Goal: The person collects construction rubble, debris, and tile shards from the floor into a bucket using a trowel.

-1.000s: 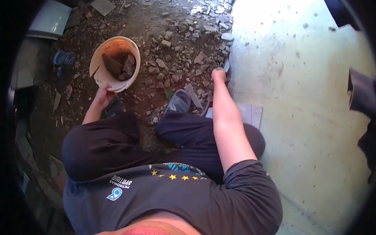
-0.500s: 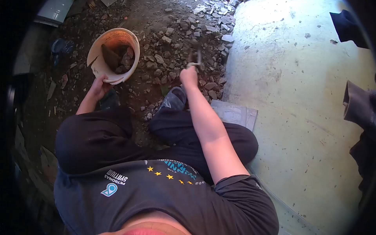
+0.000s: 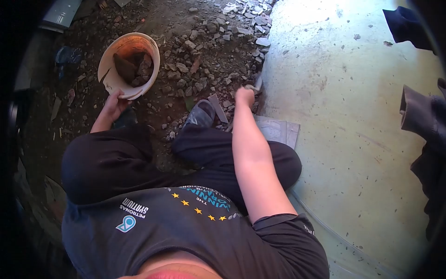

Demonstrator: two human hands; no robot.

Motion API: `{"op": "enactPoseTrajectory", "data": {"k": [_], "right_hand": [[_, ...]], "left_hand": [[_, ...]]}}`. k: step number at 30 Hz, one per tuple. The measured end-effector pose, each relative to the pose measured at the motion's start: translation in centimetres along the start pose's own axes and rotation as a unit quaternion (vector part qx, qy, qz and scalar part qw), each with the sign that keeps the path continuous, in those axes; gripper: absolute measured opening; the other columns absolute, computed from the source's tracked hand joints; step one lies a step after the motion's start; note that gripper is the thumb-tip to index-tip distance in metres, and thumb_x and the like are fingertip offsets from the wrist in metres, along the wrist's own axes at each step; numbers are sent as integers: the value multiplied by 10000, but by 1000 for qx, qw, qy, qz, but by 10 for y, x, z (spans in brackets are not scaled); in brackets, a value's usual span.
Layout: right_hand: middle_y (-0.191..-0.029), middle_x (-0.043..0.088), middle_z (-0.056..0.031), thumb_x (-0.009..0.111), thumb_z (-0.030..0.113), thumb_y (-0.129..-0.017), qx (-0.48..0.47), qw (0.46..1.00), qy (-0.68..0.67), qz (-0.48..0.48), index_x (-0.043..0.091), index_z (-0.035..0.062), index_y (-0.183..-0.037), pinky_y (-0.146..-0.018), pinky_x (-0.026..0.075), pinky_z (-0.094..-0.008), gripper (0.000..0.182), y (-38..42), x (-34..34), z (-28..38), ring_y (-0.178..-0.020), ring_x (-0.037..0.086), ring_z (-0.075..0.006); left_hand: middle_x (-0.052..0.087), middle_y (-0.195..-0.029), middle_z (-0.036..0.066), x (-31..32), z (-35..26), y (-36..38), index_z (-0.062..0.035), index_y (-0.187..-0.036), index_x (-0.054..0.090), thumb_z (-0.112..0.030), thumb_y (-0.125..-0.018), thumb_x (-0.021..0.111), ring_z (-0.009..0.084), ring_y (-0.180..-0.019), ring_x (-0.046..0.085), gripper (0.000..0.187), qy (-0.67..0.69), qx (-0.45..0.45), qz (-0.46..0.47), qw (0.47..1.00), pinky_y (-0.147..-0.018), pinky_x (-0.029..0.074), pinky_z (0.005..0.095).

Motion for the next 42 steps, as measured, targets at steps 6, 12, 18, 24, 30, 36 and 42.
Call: {"op": "enactPoseTrajectory", "data": {"k": [6, 12, 18, 24, 30, 36, 42], "right_hand": [[-855, 690, -224, 544, 161, -818, 81, 977, -174, 97, 650, -33, -828, -590, 509, -436, 222, -31, 62, -38, -659, 667, -351], [-607, 541, -134, 510, 189, -869, 122, 952, -245, 136, 520, 20, -837, -367, 334, -375, 172, 18, 78, -5, -411, 510, -253], [-607, 528, -112, 495, 180, -867, 117, 920, -357, 113, 466, 37, -773, -378, 352, -380, 174, 47, 66, 19, -432, 515, -236], [-594, 488, -82, 500, 143, -852, 111, 903, -397, 122, 433, 67, -755, -361, 341, -350, 141, 60, 64, 31, -420, 501, -210], [-664, 567, -95, 566, 190, -900, -103, 968, -222, 56, 509, 28, -943, -380, 412, -357, 177, 55, 121, 18, -441, 545, -210], [-1013, 669, -266, 619, 278, -875, -223, 917, -205, 260, 614, -5, -1047, -857, 479, -471, 331, 117, 101, 103, -1008, 632, -433], [-773, 683, -79, 669, 219, -862, -159, 924, -274, 215, 707, 26, -950, -674, 490, -360, 215, 50, 69, 82, -699, 631, -181]], "left_hand": [[671, -1001, 113, 5, -7, 7, -8, -1087, 573, -224, -942, 485, 202, -818, 676, 274, -4, -8, -9, 1000, -732, 591, 317], [670, -975, 126, 9, -10, 8, 4, -1047, 575, -202, -929, 477, 213, -801, 682, 256, 8, -10, -11, 1000, -722, 605, 328], [647, -974, 103, 13, -16, 12, -9, -1024, 559, -198, -946, 452, 199, -822, 665, 230, -11, -25, 1, 1000, -749, 591, 334], [641, -954, 96, 15, -16, 11, -13, -1002, 561, -193, -946, 459, 190, -810, 654, 214, -17, -16, 2, 1000, -742, 589, 326], [665, -985, 113, 13, -16, 9, 5, -1046, 580, -195, -922, 480, 204, -833, 674, 256, -10, -14, 0, 1000, -756, 597, 331], [652, -979, 106, 13, -17, 10, -4, -1031, 571, -185, -920, 488, 203, -838, 671, 228, -9, -18, -7, 1000, -757, 597, 337], [648, -988, 110, 12, -16, 11, -15, -1003, 560, -184, -918, 488, 204, -837, 671, 203, -7, -13, -25, 1000, -760, 600, 347]]}}
Point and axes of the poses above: each hand's wrist, its own y-axis away from the middle knuckle, its own x-axis out of the palm, z = x × y, the point moved 3 cm from there along -y, towards the middle knuckle
